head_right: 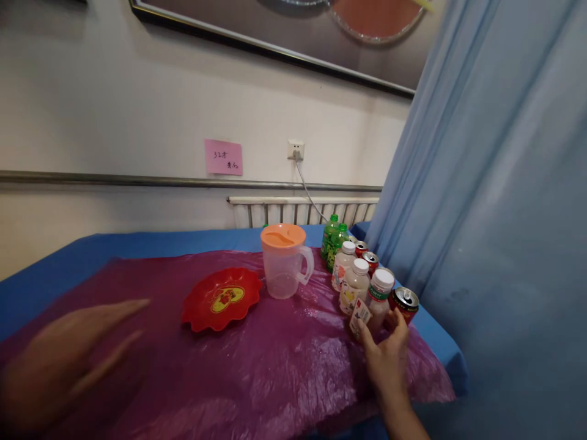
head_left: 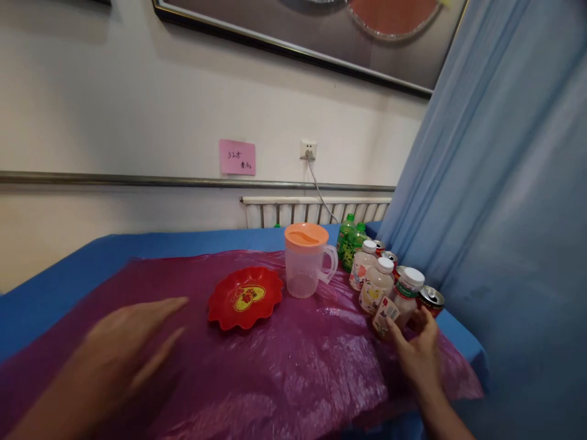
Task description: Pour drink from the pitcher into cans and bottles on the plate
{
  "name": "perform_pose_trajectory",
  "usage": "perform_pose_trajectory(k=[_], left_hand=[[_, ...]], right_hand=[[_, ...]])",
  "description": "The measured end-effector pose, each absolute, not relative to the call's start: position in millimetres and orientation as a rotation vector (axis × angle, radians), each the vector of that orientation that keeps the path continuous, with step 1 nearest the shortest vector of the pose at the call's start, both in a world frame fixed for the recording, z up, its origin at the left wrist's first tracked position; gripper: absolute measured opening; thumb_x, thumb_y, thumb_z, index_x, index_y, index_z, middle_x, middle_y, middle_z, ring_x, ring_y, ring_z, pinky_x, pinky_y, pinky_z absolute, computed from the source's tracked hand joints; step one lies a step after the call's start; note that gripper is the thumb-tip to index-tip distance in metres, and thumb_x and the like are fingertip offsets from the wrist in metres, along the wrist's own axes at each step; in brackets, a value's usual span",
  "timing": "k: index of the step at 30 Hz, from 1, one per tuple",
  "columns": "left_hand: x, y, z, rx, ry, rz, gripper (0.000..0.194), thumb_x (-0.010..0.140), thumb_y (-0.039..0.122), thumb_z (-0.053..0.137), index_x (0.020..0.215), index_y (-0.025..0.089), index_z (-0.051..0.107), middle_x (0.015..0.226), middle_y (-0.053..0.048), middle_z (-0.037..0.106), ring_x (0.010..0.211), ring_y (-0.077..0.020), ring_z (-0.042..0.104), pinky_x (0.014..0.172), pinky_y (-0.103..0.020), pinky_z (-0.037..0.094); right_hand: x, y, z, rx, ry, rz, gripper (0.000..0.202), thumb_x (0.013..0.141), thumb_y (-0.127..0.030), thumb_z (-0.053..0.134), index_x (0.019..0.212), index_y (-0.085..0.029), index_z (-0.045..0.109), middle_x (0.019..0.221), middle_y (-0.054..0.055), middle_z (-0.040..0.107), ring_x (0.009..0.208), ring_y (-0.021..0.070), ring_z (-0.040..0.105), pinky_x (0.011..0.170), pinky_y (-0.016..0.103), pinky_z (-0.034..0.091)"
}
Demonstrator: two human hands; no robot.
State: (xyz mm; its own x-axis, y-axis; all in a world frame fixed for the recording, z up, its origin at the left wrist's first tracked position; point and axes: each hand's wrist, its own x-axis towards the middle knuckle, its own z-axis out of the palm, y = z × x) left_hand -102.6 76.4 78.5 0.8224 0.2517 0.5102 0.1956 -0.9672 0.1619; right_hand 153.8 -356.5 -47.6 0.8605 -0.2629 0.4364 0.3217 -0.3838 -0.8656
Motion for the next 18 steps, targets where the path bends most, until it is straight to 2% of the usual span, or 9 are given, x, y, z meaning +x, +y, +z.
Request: perform_pose_trajectory(k=[3,4,8,13,16,18], left_hand=[[-61.8,20.4,87.2,2.917,0.007,0.802,0.036,0.089,0.046,0.055,0.122,0.039,0.065,0.103,0.000,0.077,0.089,-0.0249,0.071,0.081,-0.039,0.056],[-52.5,4.1,87.8,2.927,-0.071,0.773,0.034,0.091,0.042,0.054,0.123,0.037,0.065,0.100,-0.002,0.077,0.086,-0.0237,0.071,0.079,-0.037,0.057],[-35.6,-31.6,76.6,2.959,-0.404,0.746,0.027,0.095,0.029,0.049,0.115,0.026,0.067,0.089,-0.006,0.076,0.075,-0.0210,0.071,0.071,-0.033,0.058],[-34.1,-29.1,57.3,2.933,-0.397,0.664,0.024,0.095,0.024,0.049,0.111,0.021,0.066,0.086,-0.006,0.075,0.073,-0.0206,0.071,0.067,-0.032,0.058],[-32.8,-25.2,59.8,2.829,-0.293,0.625,0.023,0.095,0.025,0.050,0.112,0.022,0.066,0.088,-0.005,0.075,0.077,-0.0201,0.071,0.071,-0.033,0.059],[-32.1,-25.8,70.8,2.710,-0.223,0.639,0.024,0.097,0.027,0.051,0.115,0.024,0.065,0.097,-0.005,0.076,0.087,-0.0199,0.072,0.078,-0.033,0.059]], right_hand=[[162.6,-354.0,-52.4,-1.871,-0.042,-0.453,0.070,0.070,-0.058,0.076,0.123,-0.019,0.053,0.110,0.011,0.069,0.098,0.0315,0.068,0.083,0.043,0.056],[163.9,-353.9,-52.4,-1.876,-0.045,-0.423,0.065,0.068,-0.058,0.077,0.117,-0.020,0.056,0.104,0.009,0.071,0.093,0.0311,0.069,0.079,0.042,0.056],[163.8,-358.5,-49.2,-1.809,-0.027,-0.352,0.061,0.067,-0.059,0.078,0.108,-0.021,0.055,0.101,0.009,0.072,0.088,0.0292,0.071,0.075,0.040,0.058],[144.8,-360.2,-31.9,-1.643,-0.071,-0.353,0.059,0.068,-0.051,0.081,0.111,-0.023,0.053,0.109,0.009,0.070,0.098,0.0276,0.070,0.085,0.040,0.058],[127.5,-347.0,-16.6,-1.576,-0.201,-0.288,0.061,0.069,-0.045,0.083,0.118,-0.024,0.053,0.113,0.010,0.070,0.102,0.0281,0.070,0.089,0.041,0.058],[117.3,-330.9,-9.9,-1.572,-0.347,-0.163,0.062,0.072,-0.041,0.082,0.124,-0.023,0.052,0.117,0.011,0.071,0.104,0.0282,0.070,0.092,0.042,0.057]])
